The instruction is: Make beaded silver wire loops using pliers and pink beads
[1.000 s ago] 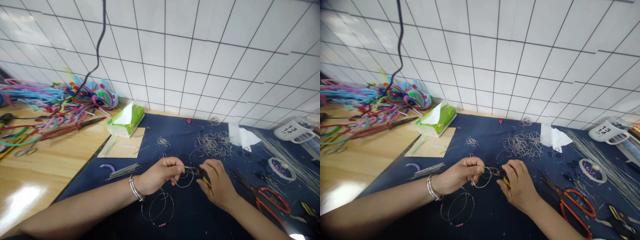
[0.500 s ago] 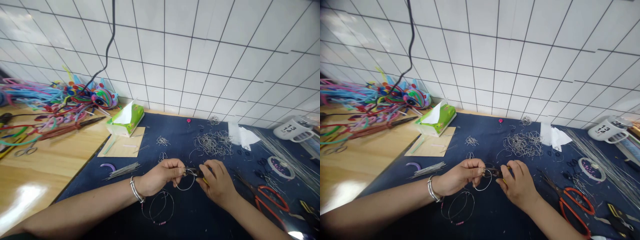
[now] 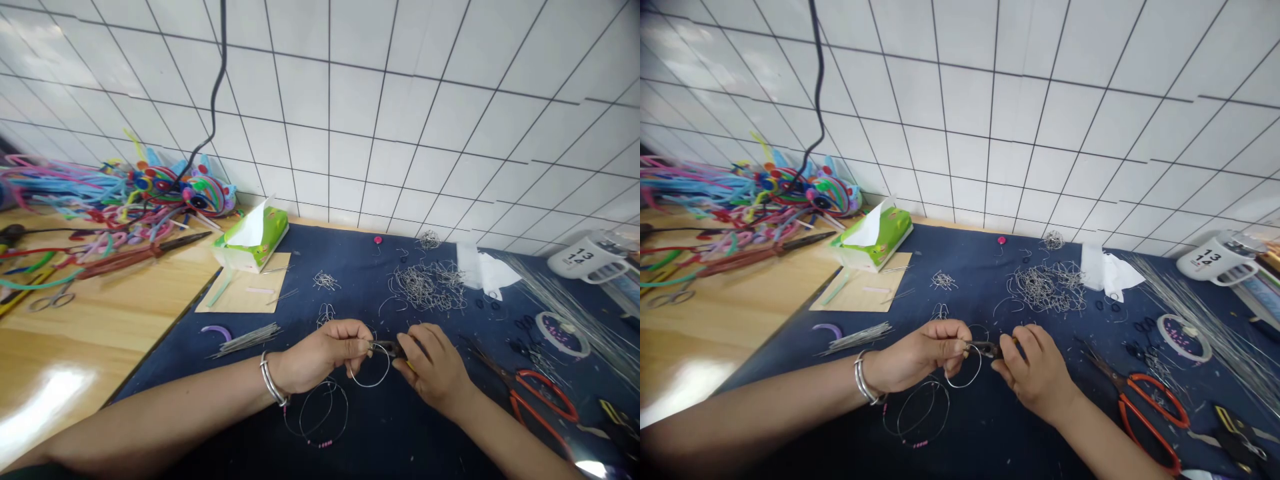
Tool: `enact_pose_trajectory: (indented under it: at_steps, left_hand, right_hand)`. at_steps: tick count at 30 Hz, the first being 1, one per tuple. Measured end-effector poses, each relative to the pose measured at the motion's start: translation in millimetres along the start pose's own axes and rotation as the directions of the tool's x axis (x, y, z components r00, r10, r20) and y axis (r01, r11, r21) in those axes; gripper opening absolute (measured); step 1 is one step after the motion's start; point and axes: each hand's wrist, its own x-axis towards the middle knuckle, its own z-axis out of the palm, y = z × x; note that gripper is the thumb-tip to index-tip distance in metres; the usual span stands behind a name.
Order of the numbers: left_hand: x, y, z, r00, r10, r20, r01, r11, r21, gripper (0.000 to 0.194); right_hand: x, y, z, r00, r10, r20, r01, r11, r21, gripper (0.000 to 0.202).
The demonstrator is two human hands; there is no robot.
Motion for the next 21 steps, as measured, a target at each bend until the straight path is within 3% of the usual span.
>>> enact_pose_trajectory:
  at_steps: [21]
  left_hand:
    - [-1.0, -4.8, 5.2, 0.997, -0.017, 0.078, 0.031, 0.983, -0.179, 0.007]
  right_hand:
    - [-2.9, -1.0, -0.4, 0.999, -0.003, -0.037, 0.002, 1.0, -0.017, 0.039]
